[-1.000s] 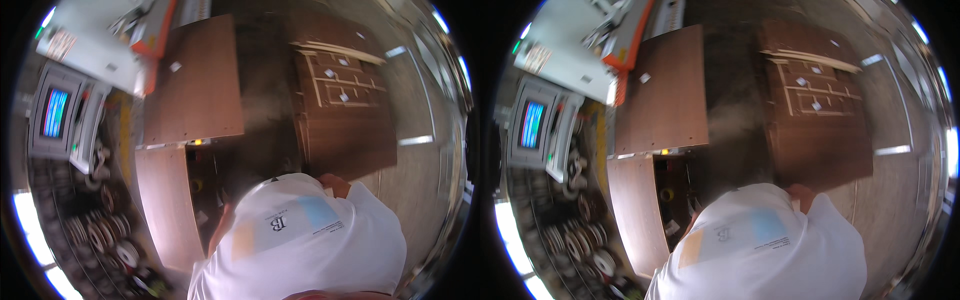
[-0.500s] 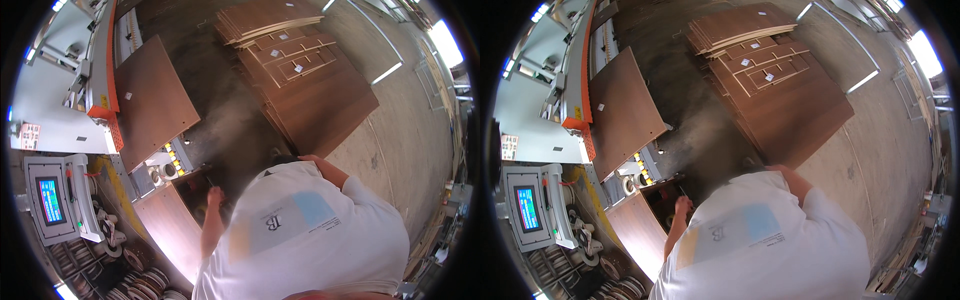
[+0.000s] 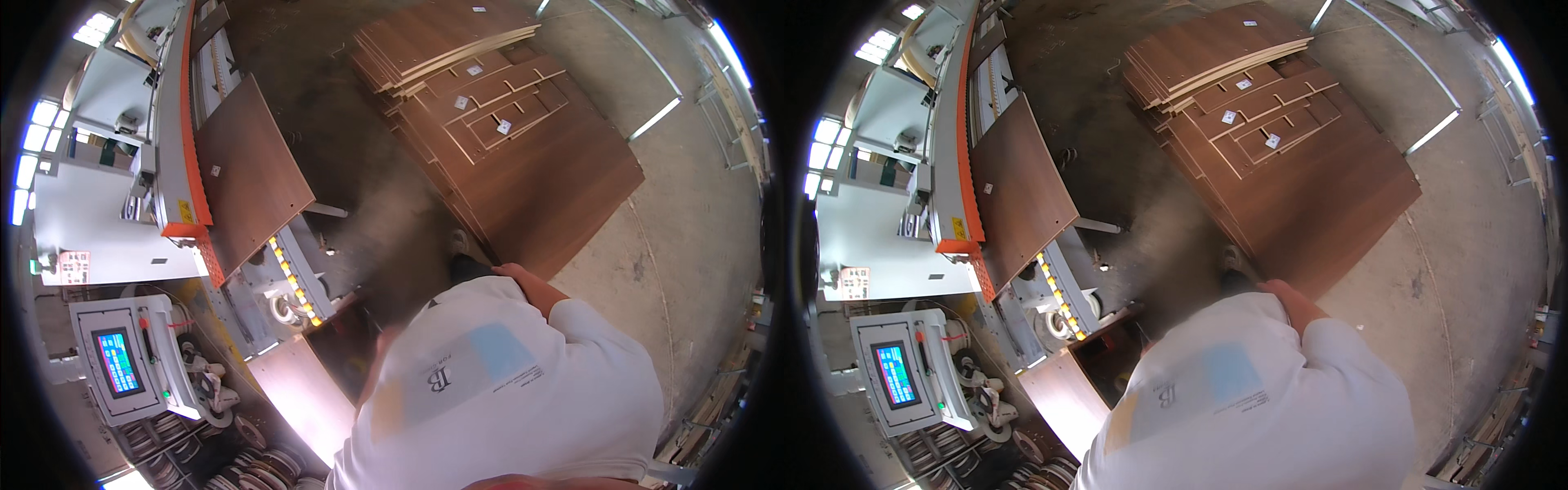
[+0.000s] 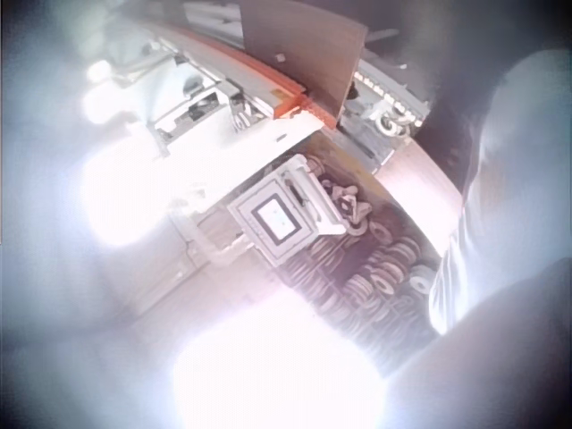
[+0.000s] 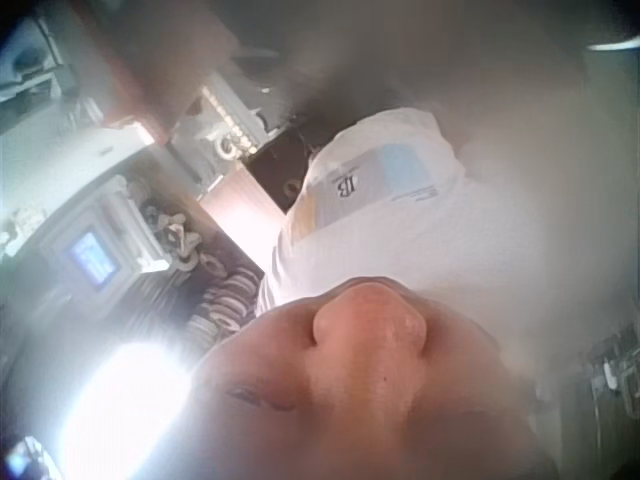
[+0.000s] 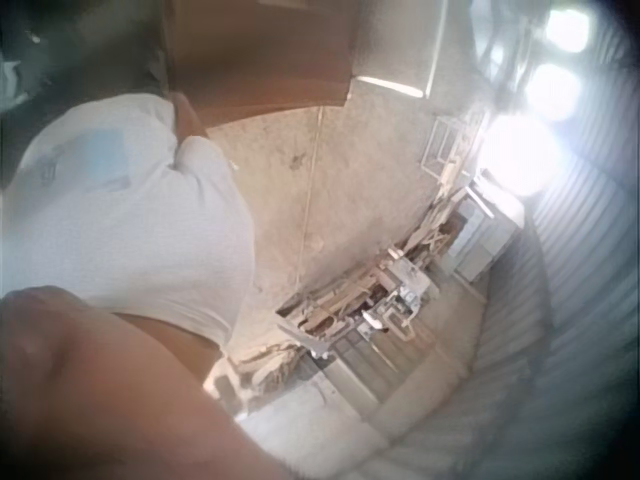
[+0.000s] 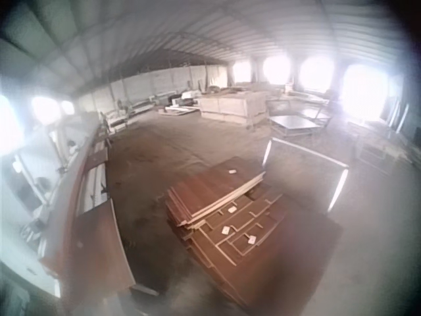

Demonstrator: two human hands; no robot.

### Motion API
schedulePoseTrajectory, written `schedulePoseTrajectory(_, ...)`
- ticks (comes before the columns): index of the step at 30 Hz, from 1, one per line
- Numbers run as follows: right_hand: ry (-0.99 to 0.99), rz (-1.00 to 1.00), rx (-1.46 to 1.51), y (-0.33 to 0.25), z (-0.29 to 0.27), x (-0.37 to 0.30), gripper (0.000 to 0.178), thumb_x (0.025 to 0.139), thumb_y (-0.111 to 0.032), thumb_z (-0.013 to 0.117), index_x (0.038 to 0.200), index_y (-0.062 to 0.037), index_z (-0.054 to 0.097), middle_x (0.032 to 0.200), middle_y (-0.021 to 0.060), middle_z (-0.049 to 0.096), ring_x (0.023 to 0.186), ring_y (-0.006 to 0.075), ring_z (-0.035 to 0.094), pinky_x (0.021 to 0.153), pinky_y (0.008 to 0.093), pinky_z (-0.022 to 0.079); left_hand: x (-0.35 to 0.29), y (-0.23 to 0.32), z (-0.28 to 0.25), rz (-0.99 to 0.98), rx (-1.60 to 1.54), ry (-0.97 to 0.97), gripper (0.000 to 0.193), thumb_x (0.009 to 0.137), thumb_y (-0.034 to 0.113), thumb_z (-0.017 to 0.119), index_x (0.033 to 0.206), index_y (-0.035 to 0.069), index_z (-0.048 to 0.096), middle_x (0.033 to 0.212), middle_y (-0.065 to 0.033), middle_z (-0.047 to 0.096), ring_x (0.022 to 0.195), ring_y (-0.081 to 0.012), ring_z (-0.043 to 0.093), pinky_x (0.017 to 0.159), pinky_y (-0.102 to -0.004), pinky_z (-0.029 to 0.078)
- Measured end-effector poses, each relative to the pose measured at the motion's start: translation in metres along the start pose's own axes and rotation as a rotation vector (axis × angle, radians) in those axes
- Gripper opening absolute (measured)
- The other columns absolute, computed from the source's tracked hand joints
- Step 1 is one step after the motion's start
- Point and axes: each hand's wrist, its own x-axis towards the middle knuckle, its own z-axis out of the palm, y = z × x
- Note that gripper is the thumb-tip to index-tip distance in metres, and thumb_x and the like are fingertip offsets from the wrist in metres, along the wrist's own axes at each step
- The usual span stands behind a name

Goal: The person picks up wood panels from a stack, places them into an edge-banding machine one by one, and uses a handheld blow-off tool to clean the panels and the machine bed.

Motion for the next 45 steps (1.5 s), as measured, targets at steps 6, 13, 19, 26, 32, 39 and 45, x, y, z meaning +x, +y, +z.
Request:
schedulePoseTrajectory(6,-0.044,-0.004,0.002,-0.057,-0.048,0.04,0.057,0.091,-0.055,0.058,0.114,-0.0047,0.071,0.113,0.0151,0.071,0.108,0.0313,0.065,0.093,0.0398,0.049,-0.03,0.013,-0.004,-0.113,1.101,0.148,0.023,0.097,0.021,0.057,0.113,0.005,0.061,0.088,-0.0083,0.064,0.076,-0.0184,0.064,0.061,-0.034,0.051)
schedulePoseTrajectory(13,-0.122,0.075,0.543,-0.078,-0.086,0.095,0.046,0.095,-0.048,0.056,0.107,-0.006,0.071,0.093,0.0062,0.071,0.079,0.018,0.066,0.064,0.0349,0.05,0.0,0.065,-0.004,-0.009,0.41,-0.025,0.028,0.1,0.025,0.054,0.118,0.004,0.059,0.093,-0.0115,0.066,0.083,-0.0226,0.067,0.07,-0.0384,0.055)
schedulePoseTrajectory(19,0.269,0.232,0.425,0.002,-0.042,0.09,0.053,0.091,-0.049,0.059,0.115,-0.0021,0.068,0.111,0.017,0.07,0.103,0.0318,0.066,0.083,0.0411,0.051,0.04,0.144,0.156,-0.138,0.574,0.111,0.031,0.102,0.027,0.053,0.122,0.003,0.057,0.097,-0.0103,0.068,0.085,-0.0193,0.069,0.074,-0.0324,0.056)
schedulePoseTrajectory(26,0.696,0.89,0.723,0.08,0.066,0.043,0.081,0.08,-0.049,0.069,0.131,0.0112,0.051,0.132,0.0309,0.056,0.125,0.0429,0.054,0.108,0.046,0.041,0.027,0.106,0.195,-0.207,0.984,-0.034,0.033,0.101,0.031,0.055,0.119,0.004,0.06,0.096,-0.0081,0.069,0.083,-0.0162,0.068,0.072,-0.0294,0.055)
schedulePoseTrajectory(32,0.777,0.89,1.144,0.108,0.118,0.051,0.09,0.083,-0.065,0.065,0.146,-0.0056,0.043,0.138,0.0192,0.054,0.119,0.038,0.056,0.097,0.0525,0.047,-0.005,0.093,0.105,-0.396,1.001,0.083,0.027,0.101,0.029,0.056,0.114,0.006,0.062,0.094,-0.0073,0.069,0.08,-0.0158,0.067,0.07,-0.0288,0.054)
schedulePoseTrajectory(39,0.76,0.773,1.661,0.107,0.106,0.029,0.082,0.086,-0.074,0.057,0.136,-0.0089,0.05,0.113,0.0056,0.057,0.098,0.0235,0.058,0.084,0.0485,0.051,-0.058,0.096,-0.017,-0.167,1.441,-0.016,0.022,0.103,0.026,0.053,0.111,0.007,0.062,0.092,-0.0057,0.069,0.079,-0.015,0.067,0.068,-0.0283,0.053)
schedulePoseTrajectory(45,0.651,0.512,1.684,0.115,0.123,-0.011,0.084,0.084,-0.074,0.06,0.128,-0.0034,0.052,0.092,0.0048,0.055,0.082,0.019,0.059,0.079,0.0414,0.057,-0.031,0.085,0.016,-0.1,1.363,-0.097,0.028,0.103,0.033,0.054,0.112,0.007,0.062,0.094,-0.0064,0.069,0.08,-0.0149,0.067,0.07,-0.0277,0.053)
